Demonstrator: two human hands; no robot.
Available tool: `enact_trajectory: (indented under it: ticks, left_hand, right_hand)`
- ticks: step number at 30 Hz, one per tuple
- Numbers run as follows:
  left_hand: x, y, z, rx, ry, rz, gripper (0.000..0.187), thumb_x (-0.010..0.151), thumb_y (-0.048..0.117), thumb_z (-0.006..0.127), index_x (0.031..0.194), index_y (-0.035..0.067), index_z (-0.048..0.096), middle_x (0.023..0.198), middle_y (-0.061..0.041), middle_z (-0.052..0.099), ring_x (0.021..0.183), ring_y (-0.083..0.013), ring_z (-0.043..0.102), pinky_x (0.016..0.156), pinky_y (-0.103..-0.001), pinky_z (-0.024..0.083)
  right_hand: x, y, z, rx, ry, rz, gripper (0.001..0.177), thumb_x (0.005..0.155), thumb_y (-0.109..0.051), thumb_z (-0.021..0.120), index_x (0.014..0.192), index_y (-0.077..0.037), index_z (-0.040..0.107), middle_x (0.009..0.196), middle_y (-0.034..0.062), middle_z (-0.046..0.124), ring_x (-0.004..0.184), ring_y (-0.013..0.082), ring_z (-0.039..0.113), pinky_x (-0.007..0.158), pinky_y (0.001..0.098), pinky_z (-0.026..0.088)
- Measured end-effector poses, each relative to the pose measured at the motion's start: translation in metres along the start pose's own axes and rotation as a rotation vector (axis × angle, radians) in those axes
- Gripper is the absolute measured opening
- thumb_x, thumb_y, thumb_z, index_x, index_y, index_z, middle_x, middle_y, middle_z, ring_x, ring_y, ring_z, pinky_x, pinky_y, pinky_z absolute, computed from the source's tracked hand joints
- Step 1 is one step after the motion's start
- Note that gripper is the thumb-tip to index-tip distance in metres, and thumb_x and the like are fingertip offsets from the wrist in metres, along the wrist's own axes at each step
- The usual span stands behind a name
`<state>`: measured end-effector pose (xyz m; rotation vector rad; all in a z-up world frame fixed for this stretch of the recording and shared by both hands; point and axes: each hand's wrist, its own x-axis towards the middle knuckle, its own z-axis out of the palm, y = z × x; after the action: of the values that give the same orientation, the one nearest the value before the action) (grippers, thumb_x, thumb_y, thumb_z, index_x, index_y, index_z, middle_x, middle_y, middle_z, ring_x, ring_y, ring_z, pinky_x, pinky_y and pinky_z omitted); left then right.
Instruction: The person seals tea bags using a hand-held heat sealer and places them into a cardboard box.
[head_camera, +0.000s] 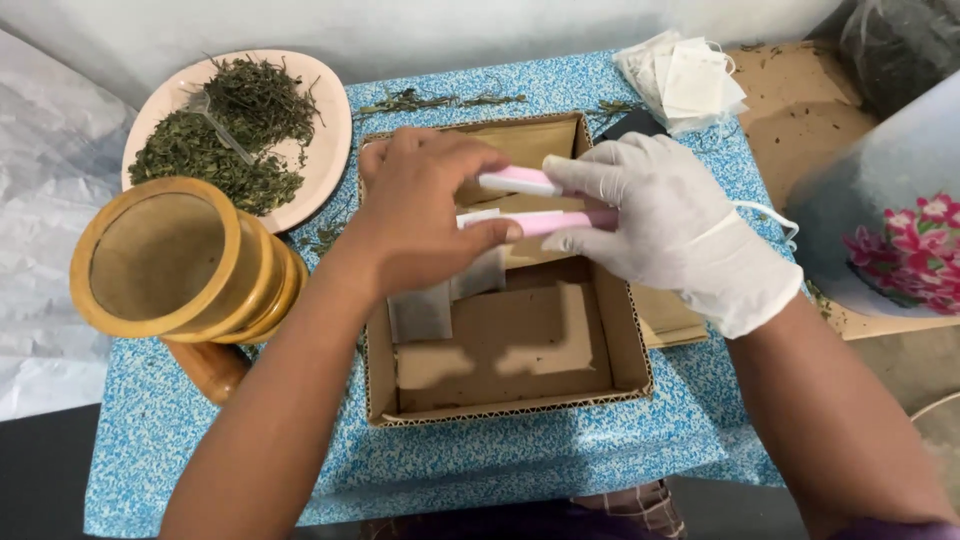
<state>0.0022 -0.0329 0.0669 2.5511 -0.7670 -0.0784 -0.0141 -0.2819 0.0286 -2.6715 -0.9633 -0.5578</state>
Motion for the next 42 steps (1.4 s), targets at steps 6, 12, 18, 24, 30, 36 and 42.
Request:
enact_trajectory:
  ticks: [6,12,18,24,30,36,42]
  left_hand:
    - [0.032,-0.016,-0.004,0.048,0.059,0.033,0.054,0.079,0.053,0.074,0.125,0.025,0.066,0.132,0.001,0.063,0.120,-0.0306,0.042,0.086,-0.043,0.021]
    - [0.061,-0.029,-0.008,0.032,0.044,0.012,0.051,0.081,0.045,0.072,0.127,0.023,0.065,0.136,0.003,0.061,0.125,-0.0297,0.039,0.090,-0.044,0.020]
    - [0.074,-0.034,-0.013,0.050,0.006,-0.017,0.051,0.079,0.042,0.076,0.125,0.021,0.065,0.136,0.003,0.063,0.124,-0.0281,0.041,0.090,-0.044,0.020]
    - [0.068,-0.040,-0.007,0.120,0.114,0.111,0.051,0.077,0.042,0.071,0.122,0.020,0.066,0.133,-0.001,0.062,0.120,-0.0322,0.042,0.088,-0.047,0.021]
    - [0.037,-0.005,0.016,0.117,0.112,0.445,0.011,0.069,0.021,0.064,0.064,0.021,0.073,0.063,0.000,0.059,0.065,-0.0294,0.052,0.063,-0.050,0.036]
    - [0.026,0.009,0.082,0.468,-0.169,0.463,0.022,0.075,0.018,0.065,0.073,0.034,0.080,0.096,-0.004,0.057,0.104,-0.0353,0.046,0.091,-0.053,0.032]
    - [0.033,0.012,0.112,0.750,-0.349,0.430,0.026,0.088,0.031,0.056,0.096,0.033,0.081,0.125,-0.006,0.056,0.124,-0.0400,0.035,0.114,-0.050,0.010]
  right_hand:
    - [0.023,0.014,0.005,0.027,0.049,-0.012,0.055,0.078,-0.042,0.085,0.120,-0.012,0.068,0.084,0.0042,0.062,0.073,0.0311,0.058,0.064,0.0449,0.044]
    - [0.042,0.030,0.017,-0.046,0.076,0.002,0.036,0.081,-0.034,0.080,0.107,-0.014,0.066,0.074,0.0017,0.056,0.066,0.0284,0.056,0.056,0.0433,0.041]
    - [0.057,0.029,0.023,-0.250,-0.069,0.135,0.044,0.085,-0.059,0.074,0.099,-0.021,0.057,0.072,0.0020,0.057,0.060,0.0314,0.057,0.056,0.0460,0.042]
    - [0.051,0.019,0.013,-0.189,0.079,0.076,0.052,0.084,-0.056,0.072,0.120,-0.019,0.064,0.111,0.0006,0.068,0.085,0.0309,0.063,0.073,0.0453,0.040]
    - [0.030,0.020,-0.012,-0.254,0.205,0.120,0.039,0.092,-0.046,0.077,0.124,-0.024,0.073,0.105,-0.0025,0.070,0.084,0.0274,0.059,0.081,0.0419,0.037]
    - [0.013,0.015,-0.021,-0.091,0.182,0.028,0.030,0.092,-0.017,0.076,0.120,-0.025,0.070,0.093,-0.0045,0.068,0.084,0.0251,0.059,0.081,0.0432,0.039]
    - [0.006,0.009,-0.010,-0.053,0.122,0.027,0.023,0.085,-0.021,0.077,0.108,-0.025,0.076,0.099,-0.0121,0.069,0.080,0.0229,0.053,0.079,0.0421,0.038]
